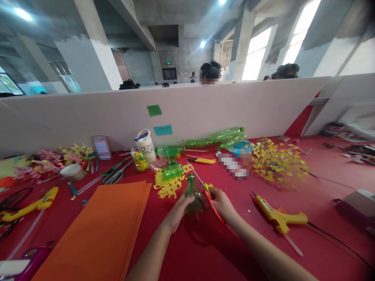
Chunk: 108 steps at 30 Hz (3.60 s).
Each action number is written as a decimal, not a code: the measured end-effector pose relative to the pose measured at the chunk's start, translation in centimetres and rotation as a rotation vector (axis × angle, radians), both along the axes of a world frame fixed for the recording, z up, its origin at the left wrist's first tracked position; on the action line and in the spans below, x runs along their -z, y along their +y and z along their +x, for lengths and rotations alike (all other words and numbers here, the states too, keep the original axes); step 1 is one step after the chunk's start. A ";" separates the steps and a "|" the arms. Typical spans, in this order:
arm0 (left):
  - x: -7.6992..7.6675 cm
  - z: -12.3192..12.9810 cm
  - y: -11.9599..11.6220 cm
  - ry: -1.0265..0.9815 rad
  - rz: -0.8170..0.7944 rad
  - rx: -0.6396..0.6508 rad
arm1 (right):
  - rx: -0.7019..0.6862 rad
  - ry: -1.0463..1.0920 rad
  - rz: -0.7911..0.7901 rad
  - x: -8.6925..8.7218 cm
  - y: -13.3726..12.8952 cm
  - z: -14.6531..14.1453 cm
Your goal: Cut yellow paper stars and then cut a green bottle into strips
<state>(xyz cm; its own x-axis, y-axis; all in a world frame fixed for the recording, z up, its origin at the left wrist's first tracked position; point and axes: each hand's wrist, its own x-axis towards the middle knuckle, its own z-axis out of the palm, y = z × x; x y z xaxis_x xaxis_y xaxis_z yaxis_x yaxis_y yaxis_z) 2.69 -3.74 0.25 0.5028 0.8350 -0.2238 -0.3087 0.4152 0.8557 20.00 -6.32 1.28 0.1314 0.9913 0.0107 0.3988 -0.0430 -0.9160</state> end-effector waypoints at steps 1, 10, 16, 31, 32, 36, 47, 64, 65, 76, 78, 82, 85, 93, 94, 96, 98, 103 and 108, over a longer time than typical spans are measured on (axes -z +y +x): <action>0.0 -0.3 0.2 0.010 0.010 -0.019 | -0.011 -0.037 0.008 -0.1 -0.1 0.1; -2.3 -4.5 3.6 -0.326 -0.011 -0.458 | -0.113 -0.347 0.031 -1.5 -1.6 -0.1; -2.9 -5.0 4.0 -0.332 -0.065 -0.649 | -0.476 -0.068 -0.092 -2.8 -3.6 -1.1; -2.8 -4.4 3.4 -0.378 0.036 -0.539 | -0.515 0.043 -0.331 -3.1 -4.6 -2.2; -2.8 -4.2 3.2 -0.370 0.043 -0.524 | -0.505 0.058 -0.329 -3.0 -4.7 -2.3; -2.5 -3.6 2.8 -0.348 0.079 -0.479 | -0.489 0.078 -0.351 -2.9 -4.7 -2.4; -2.6 -3.3 2.5 -0.330 0.031 -0.477 | -0.455 0.041 -0.355 -3.2 -4.9 -3.2; -1.2 -3.3 3.0 -0.329 0.079 -0.457 | -0.442 0.011 -0.333 -1.5 -4.7 -3.5; -1.2 -3.1 2.9 -0.330 0.083 -0.439 | -0.439 0.007 -0.335 -1.7 -4.8 -3.5; -0.6 -2.8 3.0 -0.366 0.056 -0.395 | -0.375 -0.007 -0.314 -1.6 -4.7 -4.0; -0.5 -2.9 3.0 -0.361 0.067 -0.393 | -0.372 0.002 -0.309 -1.2 -4.6 -3.9; -0.4 -2.6 2.7 -0.306 0.080 -0.404 | -0.350 0.068 -0.334 -0.8 -4.4 -3.7; -0.4 -2.2 2.3 -0.264 0.068 -0.406 | -0.327 0.102 -0.362 -0.9 -4.3 -3.6; 0.0 -2.1 2.4 -0.249 0.065 -0.390 | -0.318 0.082 -0.360 -2.0 -4.6 -3.9; 0.1 -2.2 2.5 -0.243 0.068 -0.393 | -0.307 0.083 -0.360 -1.9 -4.6 -4.0; 0.2 -2.2 2.5 -0.233 0.076 -0.400 | -0.287 0.114 -0.386 -1.7 -4.5 -4.1; 0.3 -2.1 2.4 -0.219 0.103 -0.397 | -0.283 0.173 -0.433 -1.4 -4.4 -4.1; 0.8 -1.5 1.9 -0.145 0.193 -0.344 | -0.278 0.258 -0.468 -1.1 -4.0 -3.8; 0.7 -1.1 1.5 -0.151 0.173 -0.334 | -0.283 0.259 -0.420 -2.0 -4.4 -3.9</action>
